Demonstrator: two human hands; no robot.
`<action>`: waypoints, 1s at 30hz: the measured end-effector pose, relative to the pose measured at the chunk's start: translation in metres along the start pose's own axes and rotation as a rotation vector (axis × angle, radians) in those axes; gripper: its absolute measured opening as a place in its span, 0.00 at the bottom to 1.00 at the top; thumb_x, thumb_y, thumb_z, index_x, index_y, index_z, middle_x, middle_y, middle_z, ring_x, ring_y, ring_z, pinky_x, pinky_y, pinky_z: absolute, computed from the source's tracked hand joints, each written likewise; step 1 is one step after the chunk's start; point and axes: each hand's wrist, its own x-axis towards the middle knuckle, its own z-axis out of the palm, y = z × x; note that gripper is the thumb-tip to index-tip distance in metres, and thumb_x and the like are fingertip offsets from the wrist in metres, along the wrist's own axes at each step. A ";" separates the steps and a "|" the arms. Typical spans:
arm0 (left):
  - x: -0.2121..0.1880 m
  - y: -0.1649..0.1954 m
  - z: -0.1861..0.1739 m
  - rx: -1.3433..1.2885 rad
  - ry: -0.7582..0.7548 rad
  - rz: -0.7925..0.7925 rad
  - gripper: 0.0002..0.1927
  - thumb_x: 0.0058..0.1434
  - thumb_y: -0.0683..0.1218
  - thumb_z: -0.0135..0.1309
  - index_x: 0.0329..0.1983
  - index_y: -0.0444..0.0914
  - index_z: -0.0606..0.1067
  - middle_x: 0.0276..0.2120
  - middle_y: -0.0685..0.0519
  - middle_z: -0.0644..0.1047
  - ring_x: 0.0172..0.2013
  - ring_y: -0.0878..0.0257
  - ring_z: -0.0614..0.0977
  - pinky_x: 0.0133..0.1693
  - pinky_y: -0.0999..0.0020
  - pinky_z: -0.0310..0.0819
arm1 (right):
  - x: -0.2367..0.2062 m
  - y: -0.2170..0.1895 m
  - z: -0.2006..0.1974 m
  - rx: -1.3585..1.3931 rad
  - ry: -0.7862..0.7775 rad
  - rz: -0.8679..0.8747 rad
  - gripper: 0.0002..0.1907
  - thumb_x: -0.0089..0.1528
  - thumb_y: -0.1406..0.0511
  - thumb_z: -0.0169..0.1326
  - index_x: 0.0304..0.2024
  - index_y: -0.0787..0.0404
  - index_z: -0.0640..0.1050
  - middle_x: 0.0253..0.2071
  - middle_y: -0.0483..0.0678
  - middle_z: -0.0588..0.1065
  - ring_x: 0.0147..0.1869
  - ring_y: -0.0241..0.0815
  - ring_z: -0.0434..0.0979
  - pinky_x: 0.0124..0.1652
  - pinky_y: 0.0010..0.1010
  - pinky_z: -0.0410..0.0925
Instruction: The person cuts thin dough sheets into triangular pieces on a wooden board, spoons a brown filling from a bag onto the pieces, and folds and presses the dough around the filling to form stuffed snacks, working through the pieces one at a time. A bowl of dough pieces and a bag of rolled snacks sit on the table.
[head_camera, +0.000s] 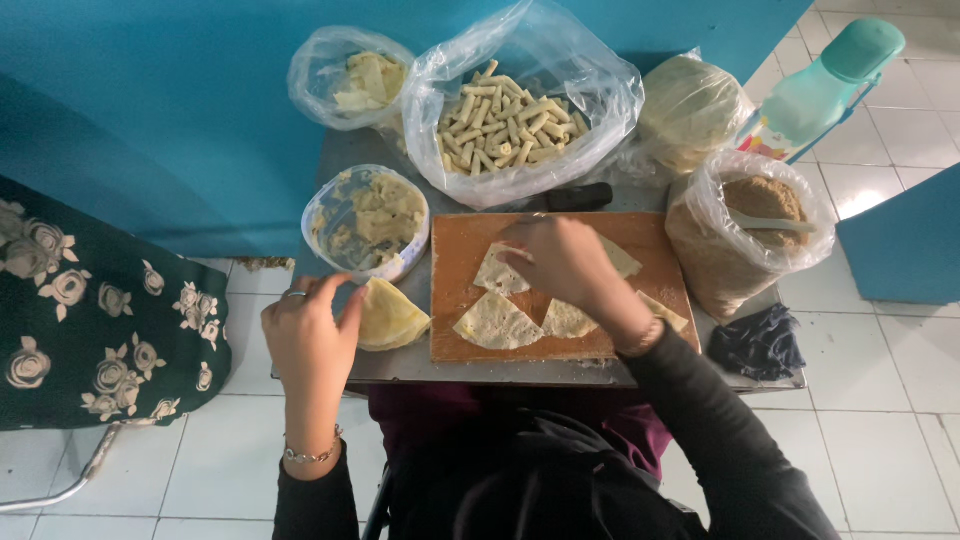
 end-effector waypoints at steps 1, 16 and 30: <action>0.000 0.000 -0.001 -0.008 0.023 -0.003 0.10 0.63 0.50 0.62 0.44 0.42 0.81 0.34 0.51 0.79 0.35 0.52 0.79 0.42 0.55 0.65 | 0.001 0.000 0.012 -0.042 0.027 -0.006 0.11 0.60 0.61 0.59 0.44 0.53 0.83 0.42 0.47 0.81 0.41 0.52 0.82 0.39 0.42 0.73; 0.005 -0.033 0.024 -0.154 0.123 -0.111 0.13 0.65 0.45 0.61 0.52 0.42 0.78 0.38 0.50 0.79 0.35 0.54 0.81 0.38 0.57 0.70 | 0.015 0.035 0.064 -0.037 0.058 0.019 0.04 0.62 0.67 0.54 0.38 0.60 0.76 0.40 0.50 0.77 0.43 0.56 0.80 0.40 0.47 0.71; 0.025 -0.013 0.047 -0.925 0.188 -0.447 0.26 0.76 0.51 0.48 0.72 0.36 0.62 0.44 0.50 0.75 0.35 0.66 0.80 0.39 0.70 0.75 | 0.052 -0.040 0.076 -0.154 0.074 -0.548 0.25 0.57 0.70 0.54 0.58 0.56 0.71 0.48 0.48 0.78 0.64 0.48 0.70 0.54 0.45 0.64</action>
